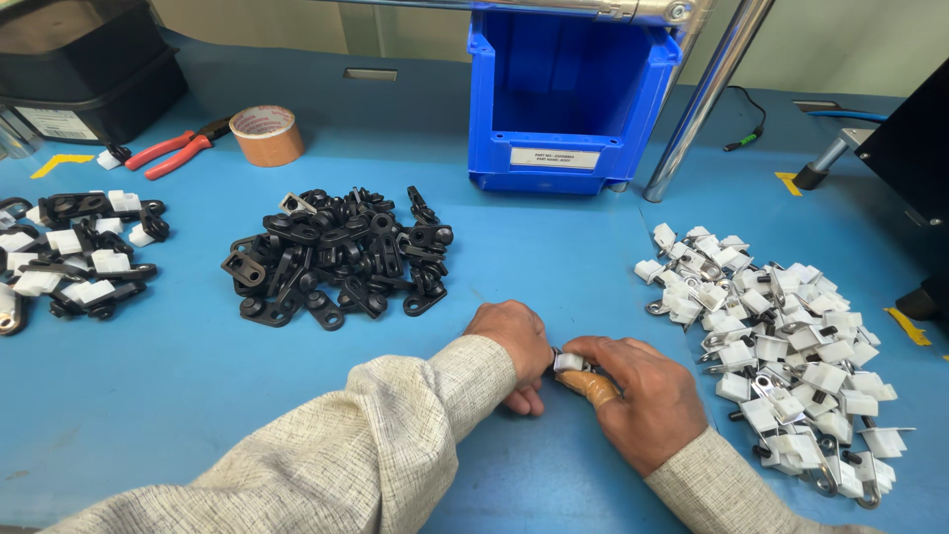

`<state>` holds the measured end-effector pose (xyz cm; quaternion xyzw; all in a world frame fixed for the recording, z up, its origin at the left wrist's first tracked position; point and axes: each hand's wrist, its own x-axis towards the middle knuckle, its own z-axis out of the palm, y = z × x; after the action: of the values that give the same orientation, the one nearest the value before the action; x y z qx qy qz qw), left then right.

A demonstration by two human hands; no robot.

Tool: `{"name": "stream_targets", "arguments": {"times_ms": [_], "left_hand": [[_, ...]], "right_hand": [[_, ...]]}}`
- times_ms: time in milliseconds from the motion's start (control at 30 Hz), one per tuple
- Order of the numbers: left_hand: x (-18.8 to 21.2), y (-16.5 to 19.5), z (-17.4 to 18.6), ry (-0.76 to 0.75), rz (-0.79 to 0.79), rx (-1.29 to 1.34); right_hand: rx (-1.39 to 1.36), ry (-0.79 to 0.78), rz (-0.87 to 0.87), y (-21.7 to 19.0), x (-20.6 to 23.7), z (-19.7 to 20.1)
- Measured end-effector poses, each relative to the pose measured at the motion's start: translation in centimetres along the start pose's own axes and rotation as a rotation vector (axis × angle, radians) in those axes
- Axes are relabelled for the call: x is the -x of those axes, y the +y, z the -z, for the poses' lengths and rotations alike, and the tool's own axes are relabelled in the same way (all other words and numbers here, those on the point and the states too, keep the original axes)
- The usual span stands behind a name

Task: The person picks black plastic bracket parts one at a time from a pile on the workbench, presses a white foam pad onto each bracket, and places the finished bracket onto a growing pile of completed parts on the right side of the bench.

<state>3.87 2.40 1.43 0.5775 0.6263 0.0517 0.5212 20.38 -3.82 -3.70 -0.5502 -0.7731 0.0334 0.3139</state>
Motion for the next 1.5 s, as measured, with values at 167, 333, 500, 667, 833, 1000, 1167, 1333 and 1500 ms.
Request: {"name": "stream_targets", "arguments": {"times_ms": [167,333,500,667,833,1000,1167,1333,1500], "left_hand": [[-0.6,0.7,0.6,-0.005,-0.037,-0.149],[-0.3,0.5,0.2,0.045,-0.113,-0.186],[0.7,-1.2,-1.0,0.032,-0.039,0.069],[0.9,-1.5,-1.9,0.055,-0.046,0.129],[0.9,-1.0,-1.6,0.066,-0.003,0.139],[1.3,-0.6,-1.7,0.042,0.012,0.147],[1.7,-0.4,-1.5,0.064,0.001,0.174],[1.6,0.6,-1.0,0.112,-0.049,-0.171],[2.2,0.1,-1.9,0.216,-0.140,-0.110]], "right_hand": [[0.050,-0.233,-0.223,-0.6,-1.7,0.7],[-0.117,-0.275,-0.461,0.0,-3.2,0.6],[-0.157,-0.246,-0.475,1.8,-3.0,-0.3],[-0.439,-0.268,-0.532,3.6,-2.3,-1.2],[-0.624,-0.341,-0.692,4.6,-2.3,-1.9],[-0.658,-0.341,-0.685,5.2,-2.1,-2.4],[-0.714,-0.295,-0.603,5.0,-2.1,-2.7],[-0.391,-0.176,-0.452,3.0,-1.8,-2.5],[-0.363,-0.112,-0.442,1.9,-1.9,-1.7]]}}
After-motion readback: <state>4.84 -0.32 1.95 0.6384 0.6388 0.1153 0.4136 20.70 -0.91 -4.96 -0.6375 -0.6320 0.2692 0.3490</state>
